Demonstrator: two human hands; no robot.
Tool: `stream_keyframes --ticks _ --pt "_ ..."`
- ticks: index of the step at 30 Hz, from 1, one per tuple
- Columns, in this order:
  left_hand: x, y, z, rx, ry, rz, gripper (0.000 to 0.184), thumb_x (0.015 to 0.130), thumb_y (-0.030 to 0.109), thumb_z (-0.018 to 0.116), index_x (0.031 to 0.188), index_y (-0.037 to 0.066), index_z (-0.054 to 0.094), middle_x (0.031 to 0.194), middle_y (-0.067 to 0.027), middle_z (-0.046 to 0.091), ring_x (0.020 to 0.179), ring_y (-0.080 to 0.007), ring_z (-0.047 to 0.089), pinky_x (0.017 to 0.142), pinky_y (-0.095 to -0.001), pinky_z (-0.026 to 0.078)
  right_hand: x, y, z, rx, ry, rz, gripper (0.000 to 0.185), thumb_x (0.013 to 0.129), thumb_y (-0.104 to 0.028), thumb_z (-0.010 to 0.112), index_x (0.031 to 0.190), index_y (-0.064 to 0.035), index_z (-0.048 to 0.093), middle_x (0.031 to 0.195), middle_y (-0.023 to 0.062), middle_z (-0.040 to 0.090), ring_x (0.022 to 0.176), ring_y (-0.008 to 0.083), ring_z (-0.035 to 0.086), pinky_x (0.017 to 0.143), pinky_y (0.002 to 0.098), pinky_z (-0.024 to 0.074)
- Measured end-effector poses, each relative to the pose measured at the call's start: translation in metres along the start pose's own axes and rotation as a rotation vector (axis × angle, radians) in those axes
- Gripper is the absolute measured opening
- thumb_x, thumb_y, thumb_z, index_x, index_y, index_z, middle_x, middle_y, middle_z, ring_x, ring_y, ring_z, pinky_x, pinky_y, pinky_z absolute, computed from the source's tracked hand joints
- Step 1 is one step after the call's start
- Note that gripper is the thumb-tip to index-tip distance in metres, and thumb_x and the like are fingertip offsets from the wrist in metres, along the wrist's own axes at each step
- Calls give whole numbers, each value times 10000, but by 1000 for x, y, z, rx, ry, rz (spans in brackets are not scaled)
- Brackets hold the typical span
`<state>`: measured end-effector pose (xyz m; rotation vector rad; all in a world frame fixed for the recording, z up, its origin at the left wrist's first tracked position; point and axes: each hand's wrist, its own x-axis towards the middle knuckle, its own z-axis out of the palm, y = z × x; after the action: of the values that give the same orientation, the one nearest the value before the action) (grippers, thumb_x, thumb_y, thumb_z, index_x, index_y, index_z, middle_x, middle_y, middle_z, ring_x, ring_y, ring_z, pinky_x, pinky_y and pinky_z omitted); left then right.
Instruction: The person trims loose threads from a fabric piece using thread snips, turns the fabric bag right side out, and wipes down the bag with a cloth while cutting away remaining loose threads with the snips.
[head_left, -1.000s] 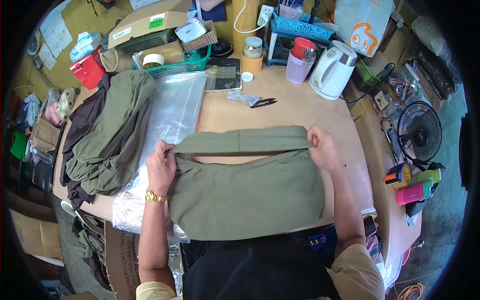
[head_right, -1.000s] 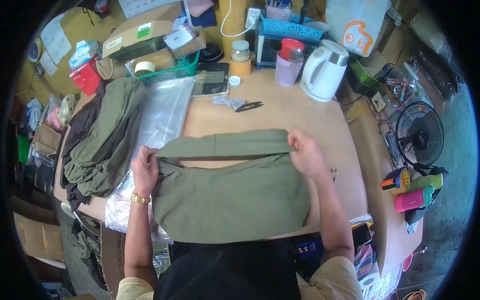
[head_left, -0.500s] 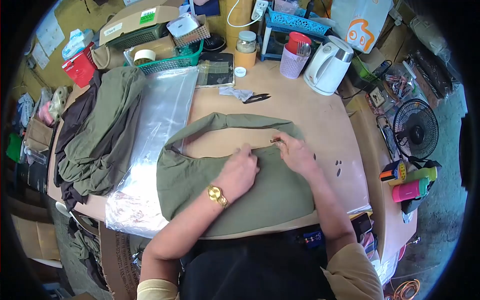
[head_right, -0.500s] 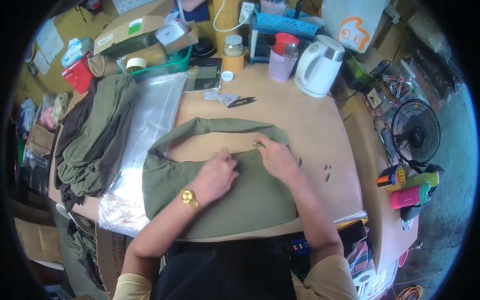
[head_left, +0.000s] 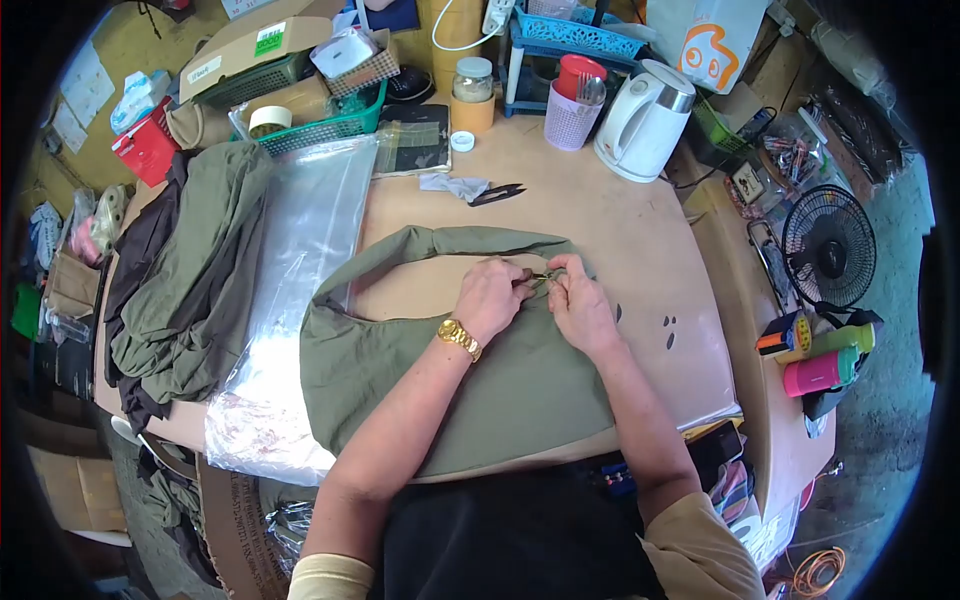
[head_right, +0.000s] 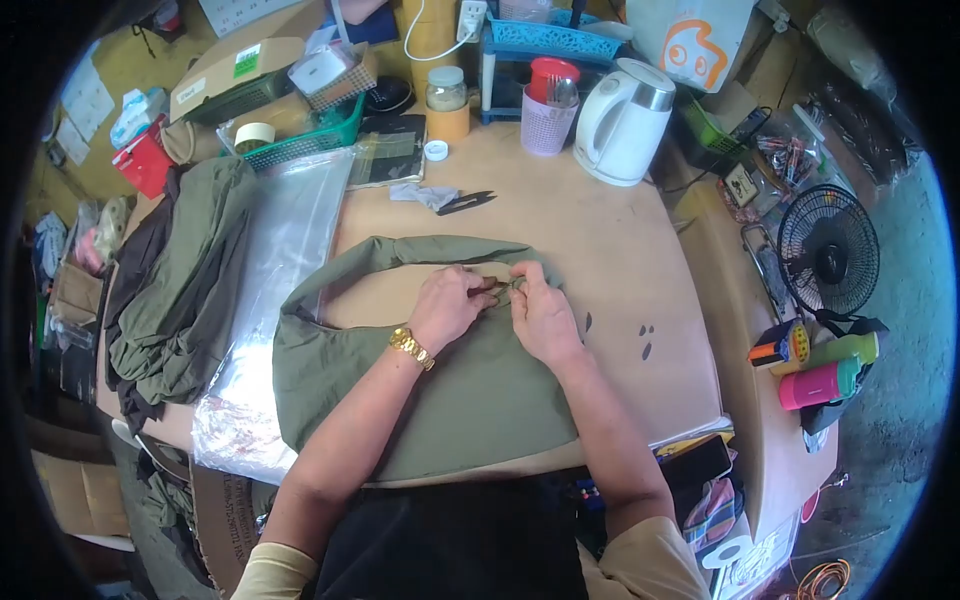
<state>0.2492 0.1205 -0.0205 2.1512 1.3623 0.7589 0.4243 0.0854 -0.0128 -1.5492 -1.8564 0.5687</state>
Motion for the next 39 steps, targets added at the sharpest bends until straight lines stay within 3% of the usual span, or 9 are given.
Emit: stream_keyframes --ticks 11,13,17,19,23,26,28,31,39 --pt "2 -5 -2 -41 52 -116 385 681 186 887 1012 80 725 936 -128 670 864 -274 667 804 -405 534 3 13 14 -239 34 -37 203 945 -89 595 1108 -39 484 738 182 648 720 398 655 669 492 506" --pt "2 -4 -7 -110 -44 -115 311 696 186 873 955 75 742 935 -130 668 870 -277 659 813 -394 529 2 13 4 223 25 127 192 960 -108 587 1099 -39 475 743 177 641 727 393 656 673 483 503" --pt "5 -11 -3 -67 -89 -29 237 707 194 861 871 62 752 913 -122 665 870 -275 657 808 -388 526 1 17 1 318 -3 157 210 967 -100 577 1132 -41 462 754 166 636 744 387 656 678 469 502" --pt "4 -10 0 -62 -43 -58 203 715 200 851 816 53 754 873 -117 663 816 -276 656 767 -387 530 -1 -8 -5 -6 -11 45 149 964 -76 572 1091 -43 502 765 157 642 754 378 658 682 457 505" --pt "-3 -13 6 -157 31 -64 195 732 198 842 824 49 755 840 -111 653 741 -257 641 718 -372 526 1 4 8 -192 10 -147 97 951 -52 579 1044 -35 555 779 152 647 768 384 657 677 467 506" --pt "-3 -22 1 -248 83 -75 218 783 219 836 802 32 725 765 -58 636 675 -177 609 670 -309 507 1 9 3 -34 53 -152 44 945 -53 603 980 -27 601 766 143 656 732 333 679 658 420 525" --pt "-1 -27 -7 -813 -13 -381 250 858 253 801 768 57 675 706 8 602 648 -94 551 629 -244 463 -4 10 1 161 32 2 58 946 -67 627 974 -16 619 762 124 679 698 234 696 654 348 538" --pt "-2 -30 -10 -1085 64 -435 263 914 279 754 768 96 635 684 50 585 622 -52 500 595 -209 419 -3 24 13 319 70 56 70 943 -73 651 941 -6 630 764 91 702 696 128 684 654 282 532" --pt "0 -38 -12 -1119 -36 -368 238 919 259 749 907 46 645 778 -18 662 675 -75 568 630 -221 464 -3 23 8 352 17 136 57 917 -34 671 939 7 639 760 63 703 683 74 647 637 254 523"
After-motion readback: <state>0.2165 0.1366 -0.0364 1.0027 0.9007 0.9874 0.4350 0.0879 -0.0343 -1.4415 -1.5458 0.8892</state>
